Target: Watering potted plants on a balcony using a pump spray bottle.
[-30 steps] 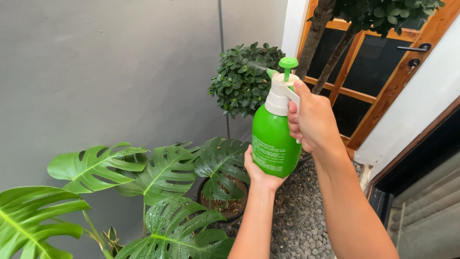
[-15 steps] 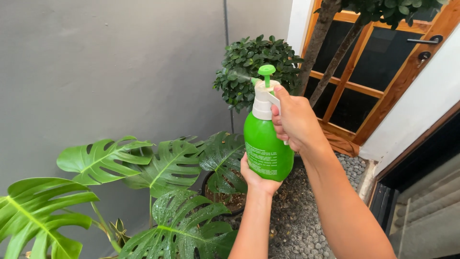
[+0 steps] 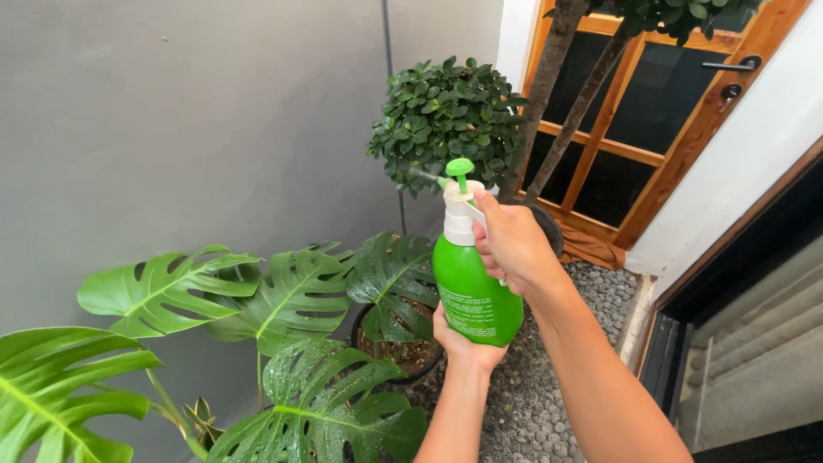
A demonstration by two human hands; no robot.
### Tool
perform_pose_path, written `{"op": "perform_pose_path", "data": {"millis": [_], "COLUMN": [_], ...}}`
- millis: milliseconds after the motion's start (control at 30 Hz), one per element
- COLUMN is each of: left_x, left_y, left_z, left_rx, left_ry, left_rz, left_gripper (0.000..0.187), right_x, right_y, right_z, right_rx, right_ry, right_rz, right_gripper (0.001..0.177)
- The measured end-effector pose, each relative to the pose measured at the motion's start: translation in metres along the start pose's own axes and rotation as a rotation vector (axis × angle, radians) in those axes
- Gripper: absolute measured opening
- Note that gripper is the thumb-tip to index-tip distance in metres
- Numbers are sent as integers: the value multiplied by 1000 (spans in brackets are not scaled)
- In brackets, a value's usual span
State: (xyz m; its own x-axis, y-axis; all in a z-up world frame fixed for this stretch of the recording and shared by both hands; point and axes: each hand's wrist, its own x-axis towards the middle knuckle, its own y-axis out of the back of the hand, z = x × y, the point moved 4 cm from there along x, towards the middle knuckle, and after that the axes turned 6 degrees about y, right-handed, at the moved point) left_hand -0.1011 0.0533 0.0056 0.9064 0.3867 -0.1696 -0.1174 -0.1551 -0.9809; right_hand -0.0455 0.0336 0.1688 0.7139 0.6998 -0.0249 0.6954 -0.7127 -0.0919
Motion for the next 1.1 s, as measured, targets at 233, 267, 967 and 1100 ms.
{"op": "perform_pose_path", "data": {"millis": [233, 267, 967, 1100], "left_x": [10, 10, 20, 11], "left_y": [12, 10, -10, -36], "left_z": [-14, -18, -37, -43], "left_rx": [77, 80, 88, 93], "left_ry": [133, 158, 250, 233], "left_rz": [28, 33, -29, 35], "left_gripper": [68, 67, 52, 60], "right_x": [-15, -18, -36, -32], "right_y": [32, 36, 49, 55], "right_z": [8, 5, -14, -33], "right_rx": [126, 143, 123, 100], "right_ry": [35, 50, 185, 211], "right_rz": [108, 141, 238, 251], "right_gripper": [53, 53, 54, 54]}}
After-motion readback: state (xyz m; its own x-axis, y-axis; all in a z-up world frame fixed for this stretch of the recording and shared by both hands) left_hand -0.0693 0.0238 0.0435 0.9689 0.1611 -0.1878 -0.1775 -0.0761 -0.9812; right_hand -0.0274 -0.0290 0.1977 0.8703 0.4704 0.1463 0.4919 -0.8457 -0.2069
